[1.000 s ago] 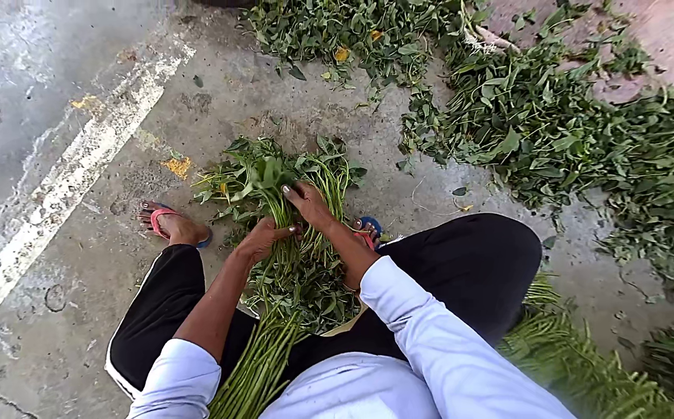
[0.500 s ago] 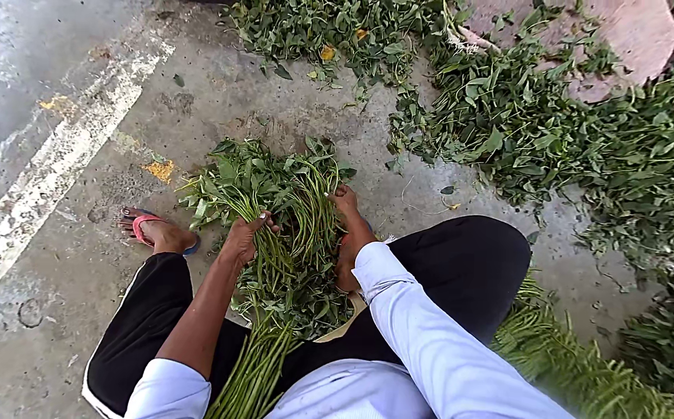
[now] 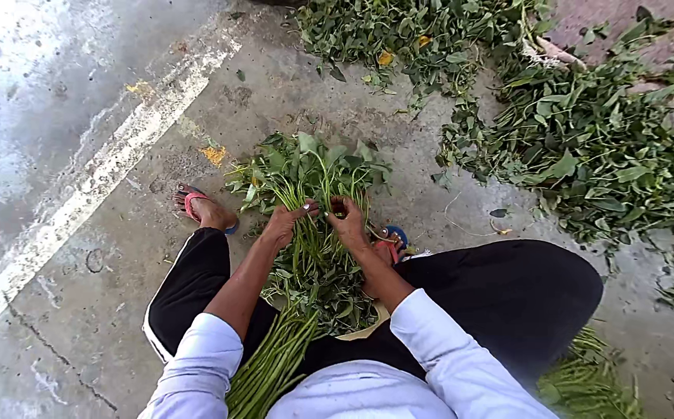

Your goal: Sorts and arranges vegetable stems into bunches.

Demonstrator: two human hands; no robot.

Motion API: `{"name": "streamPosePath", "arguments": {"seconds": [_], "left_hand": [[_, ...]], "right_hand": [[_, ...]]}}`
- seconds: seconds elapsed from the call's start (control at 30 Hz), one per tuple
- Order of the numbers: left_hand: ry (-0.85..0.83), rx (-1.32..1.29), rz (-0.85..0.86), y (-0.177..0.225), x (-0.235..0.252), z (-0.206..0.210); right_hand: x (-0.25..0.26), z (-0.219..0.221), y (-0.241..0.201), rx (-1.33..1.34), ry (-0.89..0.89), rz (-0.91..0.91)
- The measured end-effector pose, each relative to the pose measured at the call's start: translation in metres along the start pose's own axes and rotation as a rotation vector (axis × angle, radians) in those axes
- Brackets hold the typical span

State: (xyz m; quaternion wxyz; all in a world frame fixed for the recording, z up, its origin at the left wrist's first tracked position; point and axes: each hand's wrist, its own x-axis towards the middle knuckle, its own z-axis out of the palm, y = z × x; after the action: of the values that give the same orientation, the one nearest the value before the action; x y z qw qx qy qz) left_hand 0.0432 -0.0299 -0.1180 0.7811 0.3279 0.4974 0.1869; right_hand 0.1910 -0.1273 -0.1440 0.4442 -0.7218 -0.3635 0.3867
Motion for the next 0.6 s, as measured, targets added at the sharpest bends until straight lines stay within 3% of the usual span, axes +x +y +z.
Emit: {"name": "streamPosePath", "arguments": {"seconds": [0.23, 0.43, 0.6], "left_hand": [[0.066, 0.145, 0.018, -0.003, -0.010, -0.003], [0.162, 0.076, 0.076, 0.002, -0.009, 0.003], [0.281, -0.119, 0.111, 0.006, 0.008, -0.007]], "right_hand": [[-0.010, 0.017, -0.004, 0.074, -0.193, -0.053], [-0.010, 0.015, -0.006, 0.145, -0.051, -0.025], [-0.018, 0.008, -0.001, 0.007, -0.034, -0.147]]}}
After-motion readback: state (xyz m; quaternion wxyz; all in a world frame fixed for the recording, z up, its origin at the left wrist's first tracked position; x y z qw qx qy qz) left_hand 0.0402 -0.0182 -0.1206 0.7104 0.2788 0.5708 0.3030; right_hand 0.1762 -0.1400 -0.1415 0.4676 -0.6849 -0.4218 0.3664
